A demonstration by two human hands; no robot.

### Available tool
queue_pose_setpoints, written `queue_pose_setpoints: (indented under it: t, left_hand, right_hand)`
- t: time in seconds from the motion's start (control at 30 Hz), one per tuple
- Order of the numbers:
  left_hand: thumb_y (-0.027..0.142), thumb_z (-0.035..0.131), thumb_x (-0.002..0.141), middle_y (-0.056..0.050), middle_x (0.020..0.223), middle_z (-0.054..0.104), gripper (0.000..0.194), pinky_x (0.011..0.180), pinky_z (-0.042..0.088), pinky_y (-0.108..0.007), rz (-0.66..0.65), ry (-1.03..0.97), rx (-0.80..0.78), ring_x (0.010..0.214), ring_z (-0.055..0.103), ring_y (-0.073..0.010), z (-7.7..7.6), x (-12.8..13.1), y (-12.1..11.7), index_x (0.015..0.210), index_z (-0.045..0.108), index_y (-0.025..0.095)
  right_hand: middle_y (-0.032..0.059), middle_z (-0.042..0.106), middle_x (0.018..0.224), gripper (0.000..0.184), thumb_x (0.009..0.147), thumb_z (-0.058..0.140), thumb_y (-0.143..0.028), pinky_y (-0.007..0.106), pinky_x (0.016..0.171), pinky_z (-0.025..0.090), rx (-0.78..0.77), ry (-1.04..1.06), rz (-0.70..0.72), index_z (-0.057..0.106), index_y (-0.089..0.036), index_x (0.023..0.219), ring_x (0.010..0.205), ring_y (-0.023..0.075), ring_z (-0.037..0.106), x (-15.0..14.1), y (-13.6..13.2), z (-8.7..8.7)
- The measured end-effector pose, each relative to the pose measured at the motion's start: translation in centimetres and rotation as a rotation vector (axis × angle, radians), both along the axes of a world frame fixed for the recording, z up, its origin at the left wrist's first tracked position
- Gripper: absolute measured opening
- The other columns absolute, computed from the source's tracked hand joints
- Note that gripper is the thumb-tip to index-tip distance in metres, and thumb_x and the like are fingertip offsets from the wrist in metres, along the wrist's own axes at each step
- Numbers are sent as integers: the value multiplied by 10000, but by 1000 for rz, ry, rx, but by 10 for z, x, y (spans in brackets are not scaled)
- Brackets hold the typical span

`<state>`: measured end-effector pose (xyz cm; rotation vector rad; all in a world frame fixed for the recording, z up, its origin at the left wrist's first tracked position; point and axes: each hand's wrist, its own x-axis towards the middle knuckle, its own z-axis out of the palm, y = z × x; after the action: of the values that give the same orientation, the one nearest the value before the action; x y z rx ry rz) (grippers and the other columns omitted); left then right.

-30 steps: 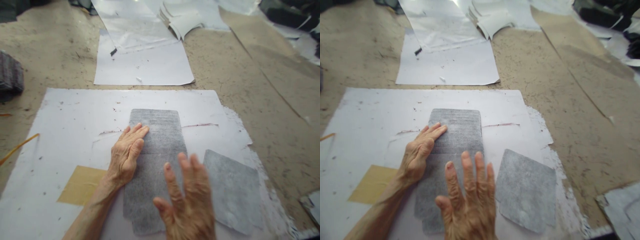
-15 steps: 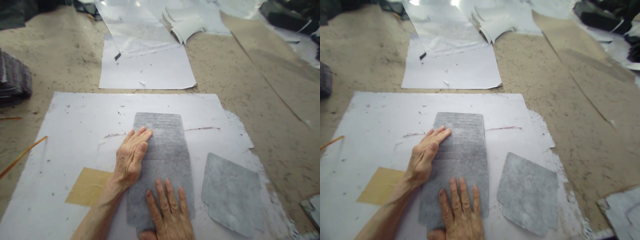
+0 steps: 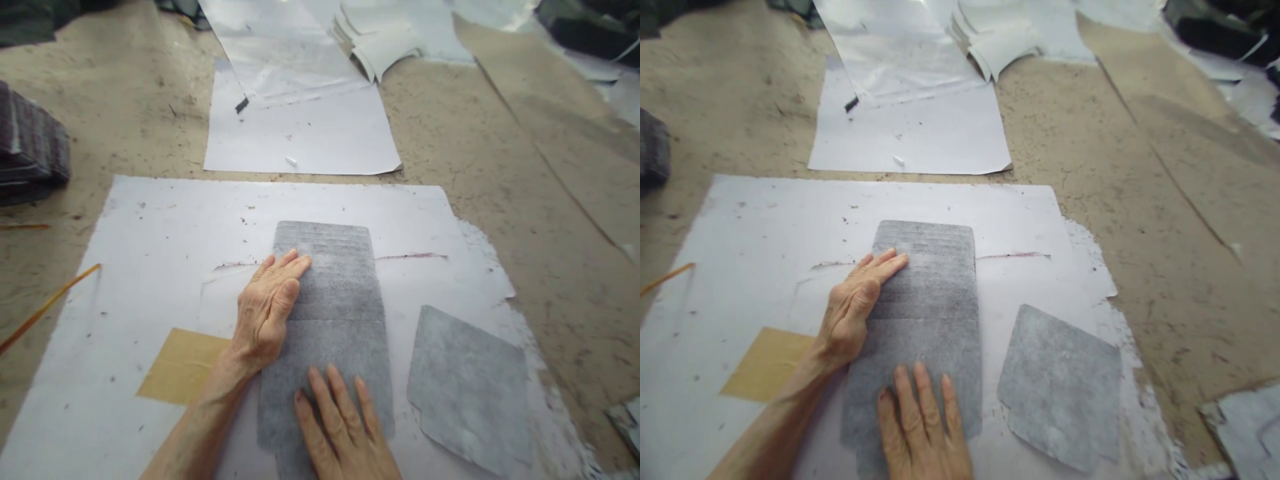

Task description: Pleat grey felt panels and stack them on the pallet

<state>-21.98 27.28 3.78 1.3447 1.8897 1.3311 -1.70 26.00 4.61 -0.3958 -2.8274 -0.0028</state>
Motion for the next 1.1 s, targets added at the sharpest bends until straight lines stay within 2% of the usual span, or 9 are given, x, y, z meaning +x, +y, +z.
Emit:
queue_pose_setpoints:
  t: [0.07,0.17,0.33,0.43,0.5,0.6,0.77,0.9,1.1]
  left_hand:
    - [339,249,947,-42,1268,578,450,1124,201,-377,-3,6,0,1268,429,-165,0,0,0,1205,559,140]
    - [336,252,947,-40,1270,577,444,1124,200,-379,4,24,-1,1269,427,-166,0,0,-1,1208,558,146]
    - [339,265,945,-35,1249,593,430,1116,218,-394,2,43,-8,1259,441,-174,0,1,-1,1197,569,169]
    - [333,265,946,-40,1253,591,429,1117,213,-403,-2,49,-4,1261,438,-179,-1,1,0,1198,568,163]
    - [320,288,942,-39,1247,596,408,1116,219,-408,-8,41,10,1254,446,-182,-1,0,-1,1200,566,170]
    - [314,447,884,-46,1282,566,346,1103,244,-438,38,97,84,1248,449,-214,0,-3,-5,1190,566,206]
    - [255,625,715,-58,1090,621,376,927,386,-447,42,402,192,1031,544,-247,9,0,-12,1087,582,227]
    - [283,662,654,-81,968,598,409,800,385,-427,-42,596,14,885,536,-246,16,8,-14,1023,530,163]
    - [348,661,690,-70,891,555,389,734,373,-403,24,706,-203,831,503,-244,20,18,-22,977,476,161]
  right_hand:
    - [149,456,1352,600,922,276,-556,496,1077,249,-59,31,-32,520,-115,1248,1297,304,342,-13,16,16]
    - [161,313,1444,513,943,335,-434,593,1063,184,-115,30,-210,429,-110,1330,1338,342,238,-26,27,19]
    - [100,467,1354,615,892,294,-613,516,1112,117,-51,-30,-22,579,-155,1188,1330,314,270,8,-3,-13]
    - [83,574,1237,540,906,326,-570,483,1106,198,-33,15,43,613,-165,1117,1305,287,333,19,-6,-6]
    - [122,603,1175,389,932,417,-401,450,1041,342,-106,79,26,596,-106,1109,1238,275,433,15,8,10]
    - [170,610,1119,265,840,529,-89,399,930,447,-194,190,-181,567,-20,1093,1142,257,512,3,40,28]
    - [164,608,1075,313,827,574,-173,444,833,457,-187,166,-243,556,-28,1104,1011,282,534,-1,84,27]
    - [101,613,960,384,688,722,-204,437,737,451,-263,95,-277,576,-98,1028,882,274,536,-2,96,25]
    - [38,553,757,301,596,764,-136,369,650,418,-372,110,-336,558,-144,816,743,225,498,-4,96,25]
